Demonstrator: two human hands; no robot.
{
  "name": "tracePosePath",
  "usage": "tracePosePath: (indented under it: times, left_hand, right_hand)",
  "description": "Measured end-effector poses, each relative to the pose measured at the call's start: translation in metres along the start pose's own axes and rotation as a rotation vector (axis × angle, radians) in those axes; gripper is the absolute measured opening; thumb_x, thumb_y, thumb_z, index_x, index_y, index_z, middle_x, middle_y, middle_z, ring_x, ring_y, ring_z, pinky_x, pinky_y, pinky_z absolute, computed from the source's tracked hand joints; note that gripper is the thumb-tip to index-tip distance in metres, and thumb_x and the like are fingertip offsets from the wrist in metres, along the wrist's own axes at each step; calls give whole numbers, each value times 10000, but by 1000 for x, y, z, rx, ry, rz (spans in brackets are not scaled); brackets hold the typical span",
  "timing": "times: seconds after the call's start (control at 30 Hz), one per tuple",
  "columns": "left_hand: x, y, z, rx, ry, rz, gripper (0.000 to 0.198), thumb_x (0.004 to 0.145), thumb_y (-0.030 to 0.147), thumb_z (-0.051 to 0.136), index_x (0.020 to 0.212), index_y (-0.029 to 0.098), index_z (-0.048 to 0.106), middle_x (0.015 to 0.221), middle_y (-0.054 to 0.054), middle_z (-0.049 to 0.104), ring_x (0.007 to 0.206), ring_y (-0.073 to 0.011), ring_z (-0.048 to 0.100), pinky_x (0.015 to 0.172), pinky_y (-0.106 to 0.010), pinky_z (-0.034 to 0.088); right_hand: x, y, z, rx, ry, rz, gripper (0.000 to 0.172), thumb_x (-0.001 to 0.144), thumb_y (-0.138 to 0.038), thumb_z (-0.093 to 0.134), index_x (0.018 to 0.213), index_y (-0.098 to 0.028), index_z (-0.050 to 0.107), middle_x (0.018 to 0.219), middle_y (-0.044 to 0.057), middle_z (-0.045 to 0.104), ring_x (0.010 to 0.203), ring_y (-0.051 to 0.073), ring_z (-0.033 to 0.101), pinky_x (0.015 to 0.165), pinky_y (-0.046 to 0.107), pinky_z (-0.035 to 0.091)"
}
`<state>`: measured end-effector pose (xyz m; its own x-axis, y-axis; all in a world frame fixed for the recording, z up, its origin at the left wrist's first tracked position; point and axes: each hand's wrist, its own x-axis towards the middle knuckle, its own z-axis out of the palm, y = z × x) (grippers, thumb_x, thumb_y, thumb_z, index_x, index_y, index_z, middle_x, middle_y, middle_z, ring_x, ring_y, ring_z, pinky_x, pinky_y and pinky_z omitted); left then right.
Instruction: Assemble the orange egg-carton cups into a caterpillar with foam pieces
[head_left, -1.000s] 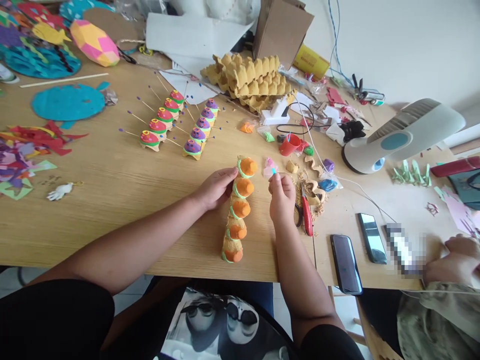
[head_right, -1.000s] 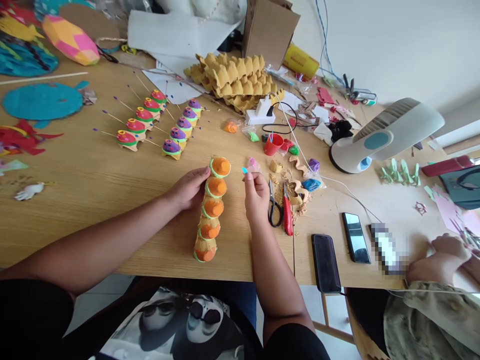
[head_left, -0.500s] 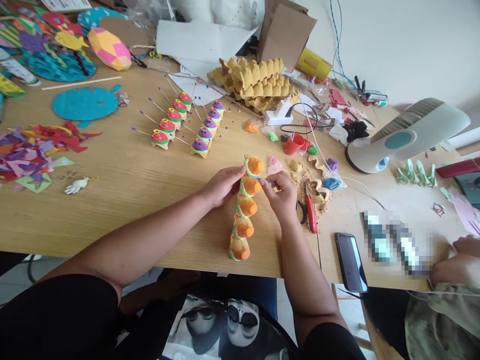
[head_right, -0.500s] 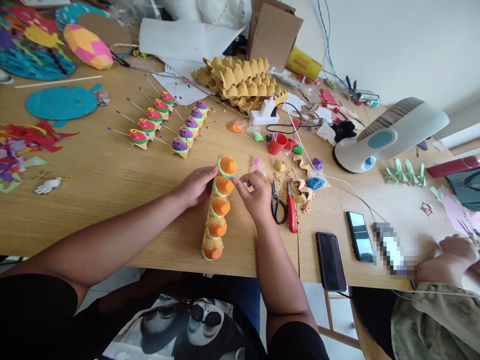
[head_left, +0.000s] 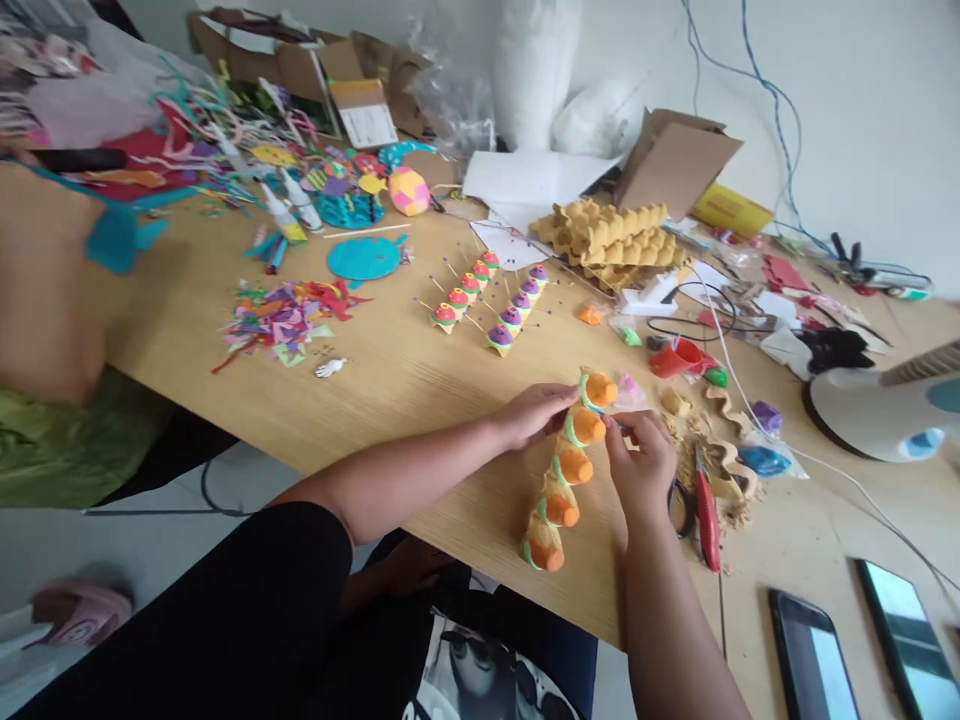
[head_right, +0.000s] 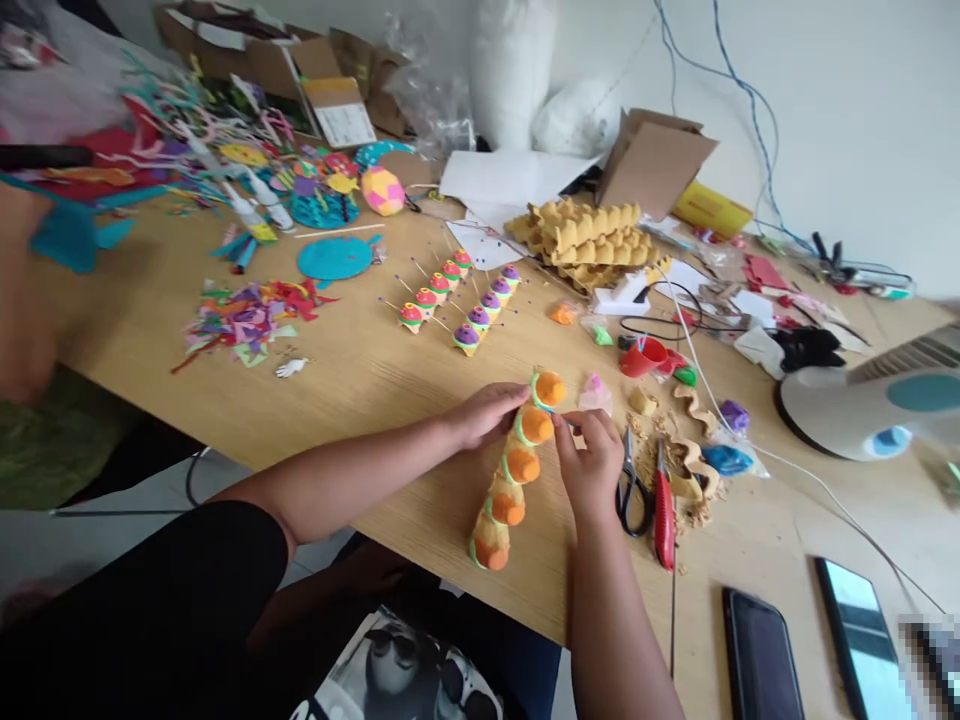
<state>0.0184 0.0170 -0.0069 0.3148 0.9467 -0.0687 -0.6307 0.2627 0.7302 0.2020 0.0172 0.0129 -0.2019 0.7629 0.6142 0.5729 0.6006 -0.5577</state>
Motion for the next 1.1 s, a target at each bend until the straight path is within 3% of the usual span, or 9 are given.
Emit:
tracePosePath:
  times: [0.1, 0.33, 0.43, 0.8, 1.1]
  left_hand:
    - [2, 1, 0, -27, 38, 2, 611, 605, 659, 898, 822, 122, 704, 718, -15, 662, 649, -127, 604, 648, -252, 454]
    - [1, 1, 0, -27, 27, -2, 578, 634, 639, 893, 799, 126, 683, 674, 13, 615, 601, -100, 547, 608, -234, 407]
    - [-1, 0, 0, -34, 23, -16, 565, 667, 624, 884, 845, 123, 694, 720, -11, 658, 662, -130, 607, 669, -255, 463]
    - [-9, 8, 6, -77, 42, -16, 506, 677, 562, 905, 830, 120, 712, 720, -26, 693, 669, -144, 643, 634, -240, 481]
    - [-10, 9, 5, -143, 75, -26, 464, 676, 501, 925, 835, 131, 695, 706, -5, 679, 609, -119, 613, 582, -221, 481]
  right_hand:
    - [0, 3, 2, -41, 13, -31, 132, 917, -261, 720, 808, -189, 698, 697, -4, 609, 646, 143, 547, 638, 297, 439]
    - [0, -1, 1, -58, 21, -41, 77, 925, -250, 704, 877, -194, 724, 728, 5, 630, 660, 149, 569, 647, 303, 461]
    - [0, -4, 1, -48, 16, -47, 76, 935, -248, 691, 885, -200, 722, 736, 6, 644, 664, 152, 585, 654, 307, 474]
    - [-5, -11, 1, -21, -8, -52, 76, 972, -210, 611, 950, -214, 683, 796, 18, 661, 716, 164, 602, 672, 322, 487]
    - [-7, -14, 2, 12, 98, -73, 84, 974, -168, 592, 973, -213, 662, 797, 5, 649, 711, 146, 578, 665, 303, 464]
